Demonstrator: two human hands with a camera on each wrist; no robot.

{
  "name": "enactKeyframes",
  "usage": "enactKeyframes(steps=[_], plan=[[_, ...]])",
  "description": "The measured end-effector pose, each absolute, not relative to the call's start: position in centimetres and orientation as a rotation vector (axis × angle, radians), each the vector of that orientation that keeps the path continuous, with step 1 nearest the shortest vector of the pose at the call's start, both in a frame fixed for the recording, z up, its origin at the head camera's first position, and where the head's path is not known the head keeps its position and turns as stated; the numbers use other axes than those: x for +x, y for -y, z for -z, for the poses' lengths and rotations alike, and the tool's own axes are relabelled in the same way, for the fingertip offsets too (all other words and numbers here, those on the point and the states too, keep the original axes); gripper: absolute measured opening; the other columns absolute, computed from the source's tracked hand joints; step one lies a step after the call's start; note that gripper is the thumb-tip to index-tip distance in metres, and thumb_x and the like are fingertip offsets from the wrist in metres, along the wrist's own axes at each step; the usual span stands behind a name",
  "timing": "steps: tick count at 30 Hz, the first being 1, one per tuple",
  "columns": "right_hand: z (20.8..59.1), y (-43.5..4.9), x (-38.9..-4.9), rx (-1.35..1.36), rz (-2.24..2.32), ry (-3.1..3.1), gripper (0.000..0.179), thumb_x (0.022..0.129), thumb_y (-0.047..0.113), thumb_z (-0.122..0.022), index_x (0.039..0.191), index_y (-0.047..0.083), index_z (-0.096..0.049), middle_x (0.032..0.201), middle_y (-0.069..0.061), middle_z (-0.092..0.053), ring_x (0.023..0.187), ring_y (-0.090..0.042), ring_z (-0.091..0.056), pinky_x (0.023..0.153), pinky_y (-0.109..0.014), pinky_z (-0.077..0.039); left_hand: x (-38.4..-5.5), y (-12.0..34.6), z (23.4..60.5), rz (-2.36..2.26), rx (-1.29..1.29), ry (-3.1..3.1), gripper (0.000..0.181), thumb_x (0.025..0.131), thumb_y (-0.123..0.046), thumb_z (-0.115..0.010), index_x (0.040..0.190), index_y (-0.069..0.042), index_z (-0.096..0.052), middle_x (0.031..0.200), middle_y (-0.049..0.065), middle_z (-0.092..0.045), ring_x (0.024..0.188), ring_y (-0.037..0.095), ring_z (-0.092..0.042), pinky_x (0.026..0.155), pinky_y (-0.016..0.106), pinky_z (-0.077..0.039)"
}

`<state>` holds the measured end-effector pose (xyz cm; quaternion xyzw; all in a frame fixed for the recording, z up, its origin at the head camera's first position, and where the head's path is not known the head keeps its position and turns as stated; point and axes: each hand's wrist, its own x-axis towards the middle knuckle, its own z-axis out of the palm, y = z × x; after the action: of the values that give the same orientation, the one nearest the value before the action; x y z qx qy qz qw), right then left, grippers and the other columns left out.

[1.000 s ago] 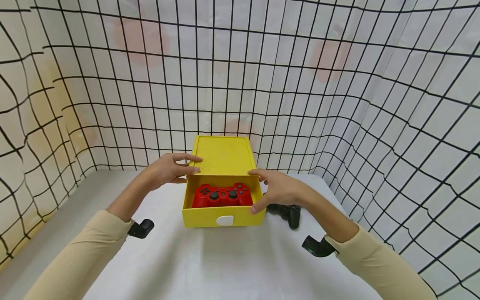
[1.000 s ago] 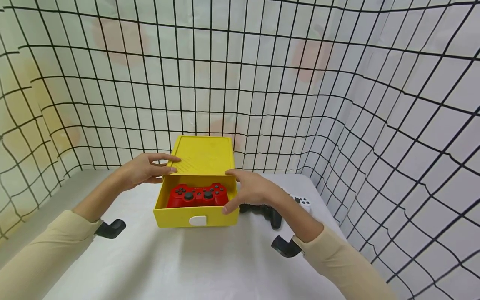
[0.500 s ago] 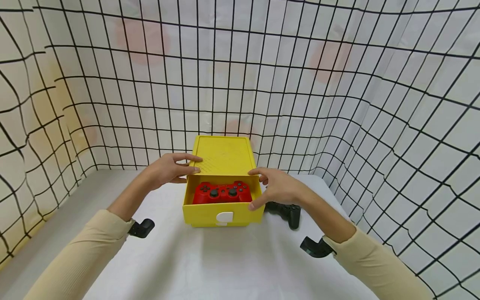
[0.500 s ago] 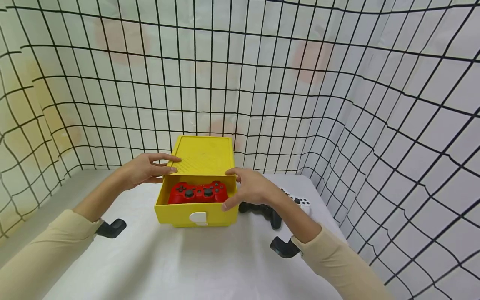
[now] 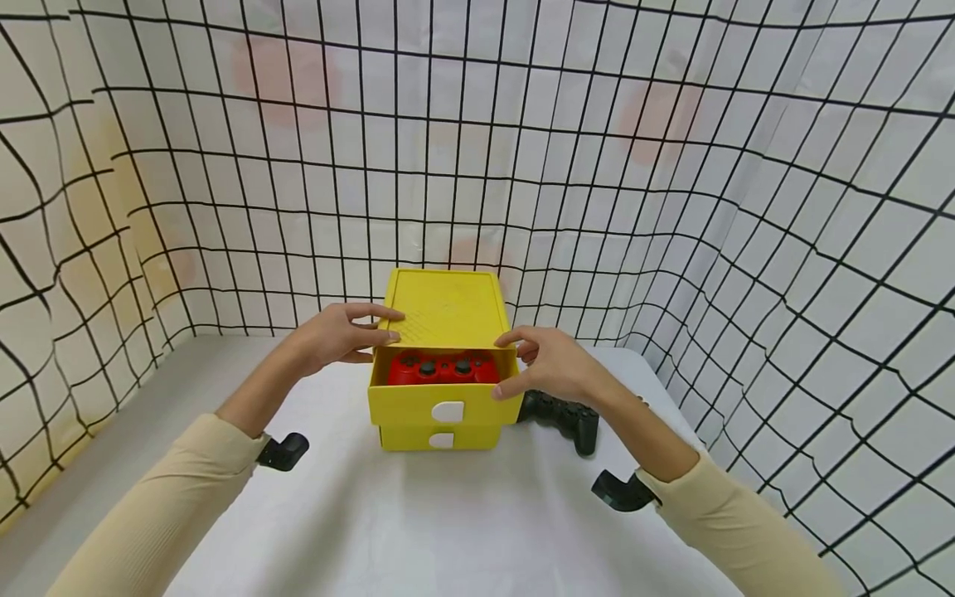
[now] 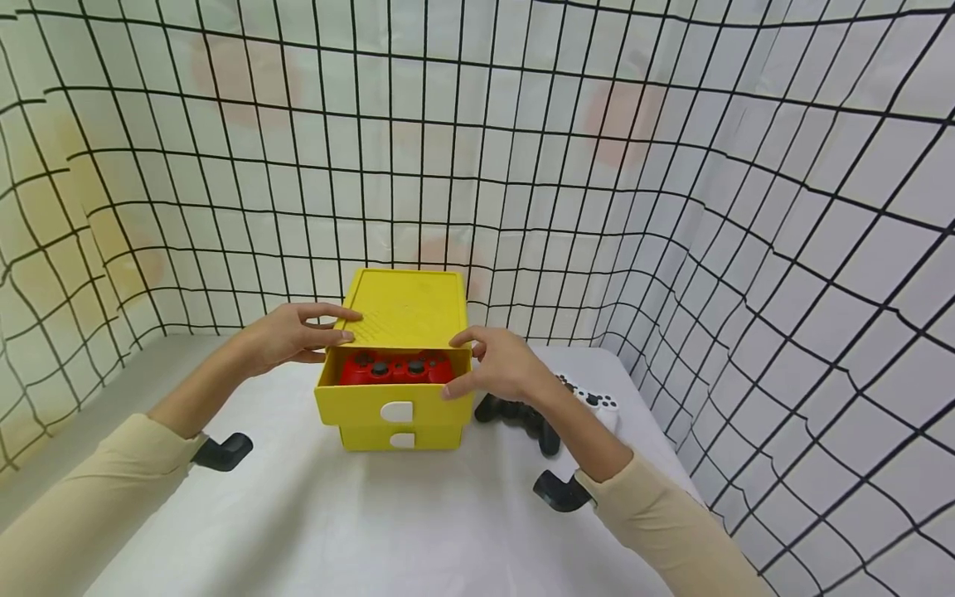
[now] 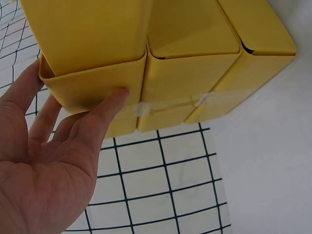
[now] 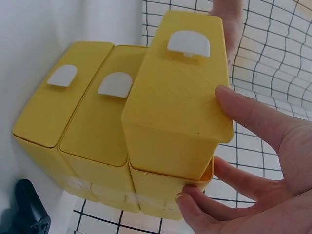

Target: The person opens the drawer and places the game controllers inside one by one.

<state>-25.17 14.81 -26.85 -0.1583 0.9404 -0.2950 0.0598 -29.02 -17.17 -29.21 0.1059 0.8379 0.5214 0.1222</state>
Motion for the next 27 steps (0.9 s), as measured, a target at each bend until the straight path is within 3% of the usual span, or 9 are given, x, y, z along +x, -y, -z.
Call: enactKeyframes(steps=[10,22,27], plan=[[27.6,-14.8,-25.8,-0.487,1.04,-2.888,0.054,0.067,0.041,-0.085,0.114,0.022,-0.065,0.111,-0.006,-0.061,0.105,-0.025,-0.055,0.079,-0.04,-0.054,-29.2,17.1,29.3,-1.496,0.293,-2.46,0.053,0.083,-0.04,-0.073,0.131,-0.026,-0.056,0.141,0.007,-0.044,0.115,0.027,-0.057,0.089,0.038,-0.054],[29.0,-14.9,-26.5,-0.47,1.253,-2.927,0.039,0.07,0.036,-0.085,0.101,0.018,-0.069,0.094,-0.007,-0.065,0.081,-0.024,-0.06,0.062,-0.031,-0.053,-29.2,17.1,29.3,-1.532,0.312,-2.428,0.053,0.083,-0.037,-0.073,0.131,-0.024,-0.056,0.14,0.006,-0.046,0.117,0.026,-0.056,0.088,0.036,-0.054],[29.8,-14.6,-27.2,-0.451,1.316,-2.978,0.03,0.071,0.036,-0.084,0.091,0.02,-0.068,0.091,-0.003,-0.066,0.078,-0.023,-0.059,0.057,-0.03,-0.052,-29.2,17.0,29.3,-1.509,0.296,-2.45,0.054,0.083,-0.038,-0.072,0.132,-0.024,-0.055,0.138,0.007,-0.046,0.11,0.024,-0.061,0.087,0.035,-0.055]])
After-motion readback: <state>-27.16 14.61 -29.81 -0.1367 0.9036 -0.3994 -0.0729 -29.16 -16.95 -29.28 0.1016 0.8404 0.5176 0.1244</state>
